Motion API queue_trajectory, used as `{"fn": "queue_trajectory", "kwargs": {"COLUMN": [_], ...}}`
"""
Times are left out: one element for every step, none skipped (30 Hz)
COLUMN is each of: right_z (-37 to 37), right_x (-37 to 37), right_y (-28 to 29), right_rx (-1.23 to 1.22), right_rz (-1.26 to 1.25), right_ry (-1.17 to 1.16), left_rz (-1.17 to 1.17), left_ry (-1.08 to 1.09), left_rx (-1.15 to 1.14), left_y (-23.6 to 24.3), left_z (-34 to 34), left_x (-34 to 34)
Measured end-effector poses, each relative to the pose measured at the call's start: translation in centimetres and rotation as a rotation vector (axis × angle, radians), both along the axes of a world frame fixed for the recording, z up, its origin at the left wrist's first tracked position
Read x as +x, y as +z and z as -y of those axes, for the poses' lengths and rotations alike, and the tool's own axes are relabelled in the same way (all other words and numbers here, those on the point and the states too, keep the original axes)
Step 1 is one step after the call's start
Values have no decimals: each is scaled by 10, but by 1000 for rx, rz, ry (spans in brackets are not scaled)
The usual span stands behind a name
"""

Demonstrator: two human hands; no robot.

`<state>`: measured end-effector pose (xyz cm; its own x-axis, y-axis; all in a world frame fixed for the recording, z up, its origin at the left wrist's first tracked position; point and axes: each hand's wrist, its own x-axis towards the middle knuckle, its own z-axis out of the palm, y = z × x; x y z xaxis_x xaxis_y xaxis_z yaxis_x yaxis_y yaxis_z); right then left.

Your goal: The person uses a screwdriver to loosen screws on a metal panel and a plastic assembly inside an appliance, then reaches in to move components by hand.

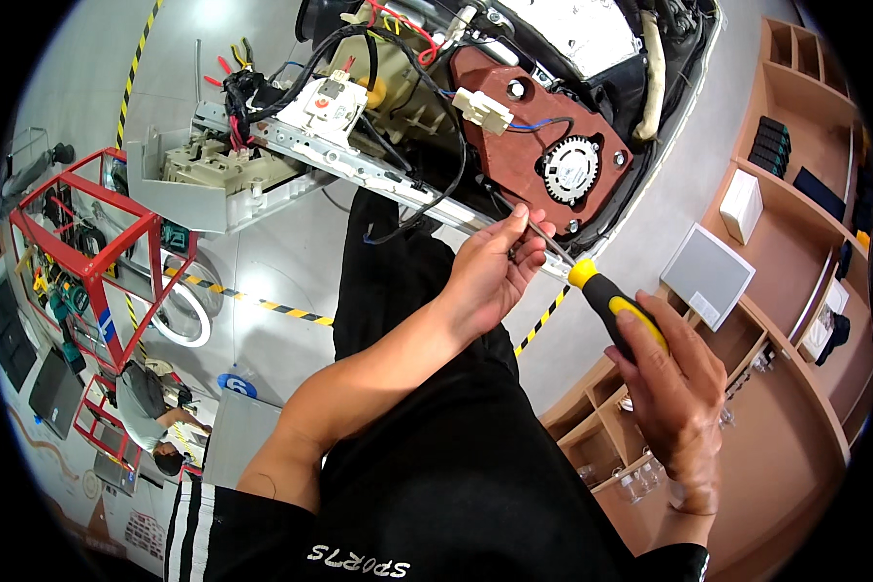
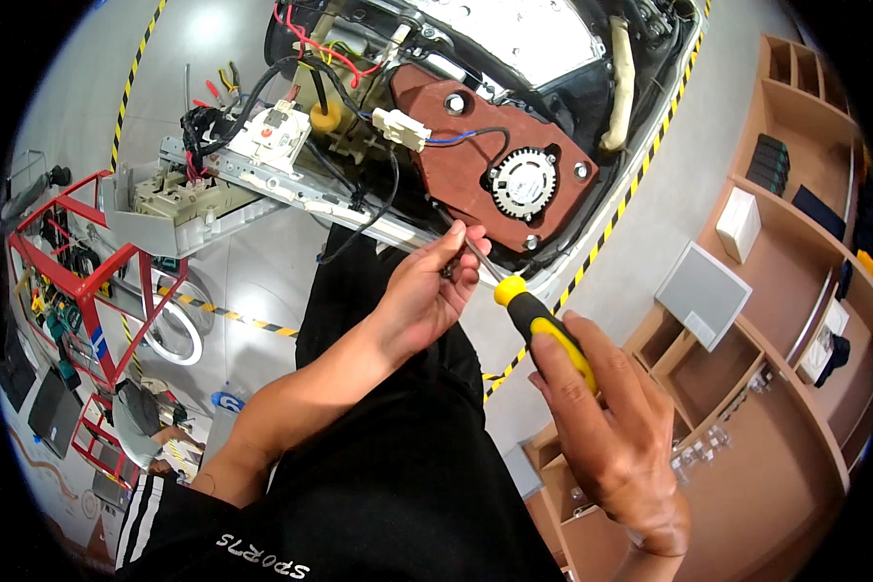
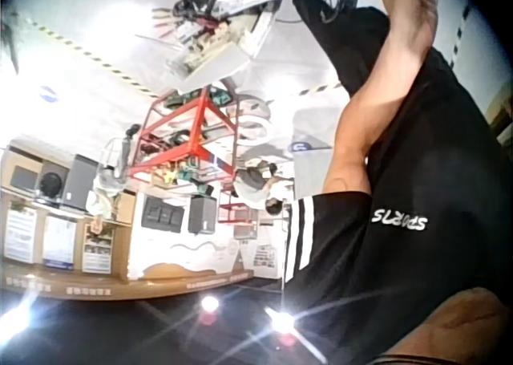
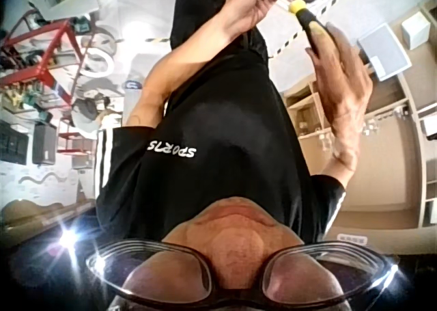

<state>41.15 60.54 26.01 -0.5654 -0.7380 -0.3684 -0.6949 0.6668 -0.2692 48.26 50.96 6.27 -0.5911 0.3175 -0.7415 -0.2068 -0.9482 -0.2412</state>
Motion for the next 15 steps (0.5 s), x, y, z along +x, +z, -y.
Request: {"fn": "queue_trajectory", "kwargs": {"right_z": [2,5,8,10,12,13,12,9,8,11,14,16,14,10,7], "right_x": [-1,-1,-1,0,1,1,0,0,-1,-2,-5,-6,-7,-8,-8], "right_y": [0,1,1,1,1,0,0,-1,-1,0,1,2,2,2,1], "right_rx": [12,23,35,46,57,68,111,155,199,185,171,157,146,134,122], "right_rz": [-5,-11,-17,-5,6,18,27,36,45,64,83,103,56,9,-38], "right_ry": [-8,-16,-24,-80,-136,-192,-199,-207,-214,-193,-172,-151,-51,48,146], "left_rz": [-6,-6,-7,-9,-11,-13,-14,-23,-32,-38,-36,-35,-34,-19,-4], "left_ry": [1,5,9,13,16,19,25,20,15,9,8,7,7,5,3], "left_rx": [10,12,13,17,15,13,9,8,6,4,-2,-7,-14,-14,-14], "left_y": [0,-1,-2,-2,-2,-3,-4,-4,-3,-3,-3,-4,-4,-3,-2], "left_z": [1,1,1,1,1,2,2,3,3,3,3,2,2,3,4], "left_x": [0,0,0,0,0,0,0,1,1,2,4,4,4,3,2]}}
